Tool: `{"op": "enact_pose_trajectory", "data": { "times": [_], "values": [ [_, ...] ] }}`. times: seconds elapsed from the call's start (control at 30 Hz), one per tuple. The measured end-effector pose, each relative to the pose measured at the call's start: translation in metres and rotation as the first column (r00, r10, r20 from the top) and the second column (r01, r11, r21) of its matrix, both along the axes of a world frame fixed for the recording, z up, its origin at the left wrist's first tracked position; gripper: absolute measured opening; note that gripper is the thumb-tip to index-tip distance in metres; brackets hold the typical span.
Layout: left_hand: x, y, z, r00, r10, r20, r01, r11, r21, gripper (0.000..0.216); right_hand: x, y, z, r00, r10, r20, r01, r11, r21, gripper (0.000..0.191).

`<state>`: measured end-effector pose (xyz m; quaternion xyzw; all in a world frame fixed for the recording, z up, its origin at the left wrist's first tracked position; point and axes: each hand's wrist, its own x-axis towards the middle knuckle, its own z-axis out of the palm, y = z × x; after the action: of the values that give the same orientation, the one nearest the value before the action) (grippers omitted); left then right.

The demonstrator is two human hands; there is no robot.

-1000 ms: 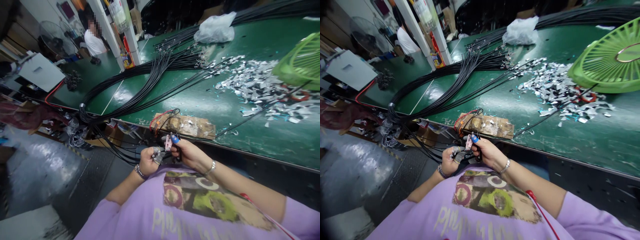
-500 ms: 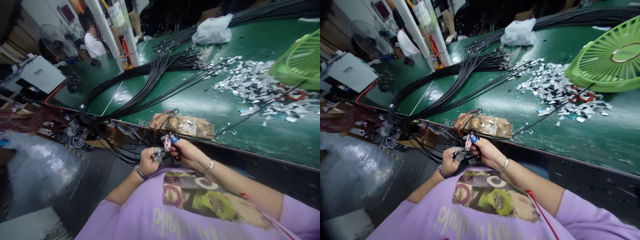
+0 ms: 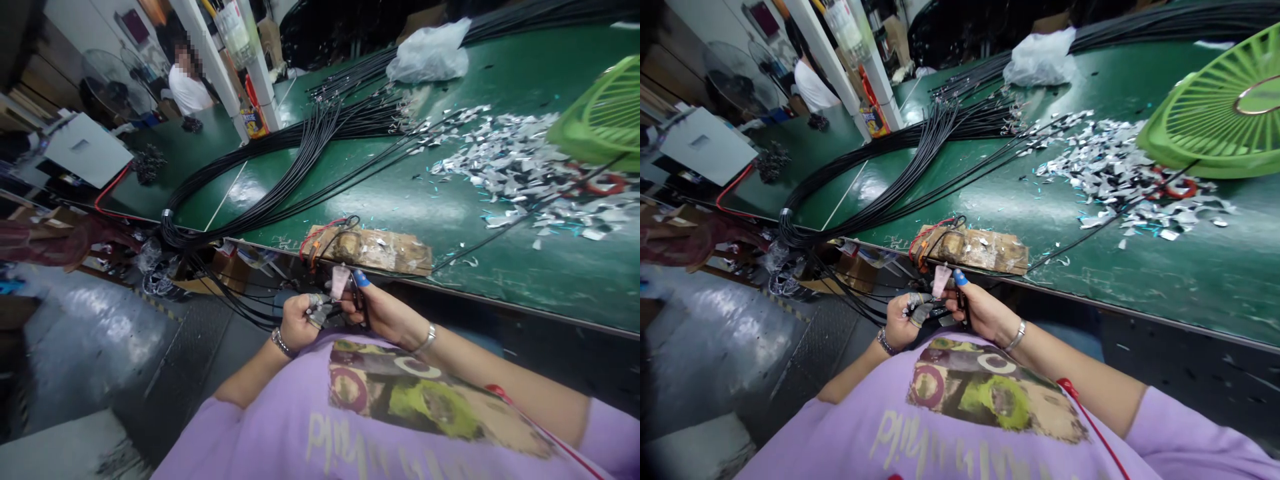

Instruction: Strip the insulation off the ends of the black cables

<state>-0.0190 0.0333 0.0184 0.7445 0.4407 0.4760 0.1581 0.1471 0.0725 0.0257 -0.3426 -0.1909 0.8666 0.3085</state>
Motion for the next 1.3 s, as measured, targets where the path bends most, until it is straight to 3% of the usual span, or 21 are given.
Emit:
{"op": "enact_pose_trajectory", "data": {
  "times": [0.13,0.33,0.63,0.77,0.87,0.97,1.03,1.13,1.3],
  "values": [
    [-0.003,-0.004,-0.001,1.000,-0.007,-0.010,0.007,0.999,0.037,0.010,0.009,-0.003,-0.005,0.999,0.052,0.007,-0.052,0.999,-0.008,0.038],
    [-0.005,-0.012,0.000,0.997,-0.015,-0.080,0.020,0.997,0.069,0.017,0.021,-0.011,-0.006,0.978,0.195,0.080,-0.202,0.976,0.085,0.045],
    [-0.006,-0.014,-0.011,0.987,-0.080,-0.140,0.088,0.995,0.050,0.018,0.017,-0.015,0.013,0.933,0.206,0.293,-0.285,0.923,0.259,0.042],
    [-0.005,-0.013,-0.010,0.980,-0.188,-0.072,0.188,0.982,-0.013,0.023,0.014,-0.015,0.014,0.910,0.221,0.350,-0.339,0.883,0.324,0.043],
    [-0.006,-0.013,-0.004,0.961,-0.263,0.079,0.275,0.927,-0.254,0.032,0.014,-0.015,0.007,0.922,0.268,0.278,-0.347,0.891,0.292,0.044],
    [-0.011,-0.016,-0.001,0.926,-0.209,0.316,0.359,0.750,-0.555,0.040,0.018,-0.014,-0.001,0.959,0.171,0.226,-0.238,0.919,0.313,0.043],
    [-0.016,-0.017,-0.002,0.890,-0.093,0.447,0.394,0.653,-0.647,0.043,0.021,-0.013,-0.003,0.966,0.074,0.246,-0.163,0.917,0.363,0.041],
    [-0.022,-0.019,-0.007,0.850,0.028,0.526,0.390,0.639,-0.664,0.043,0.024,-0.013,-0.001,0.943,0.093,0.318,-0.225,0.884,0.410,0.036],
    [-0.019,-0.019,-0.008,0.856,-0.004,0.516,0.389,0.662,-0.640,0.044,0.019,-0.014,0.008,0.915,0.177,0.364,-0.340,0.822,0.457,0.034]
  ]
}}
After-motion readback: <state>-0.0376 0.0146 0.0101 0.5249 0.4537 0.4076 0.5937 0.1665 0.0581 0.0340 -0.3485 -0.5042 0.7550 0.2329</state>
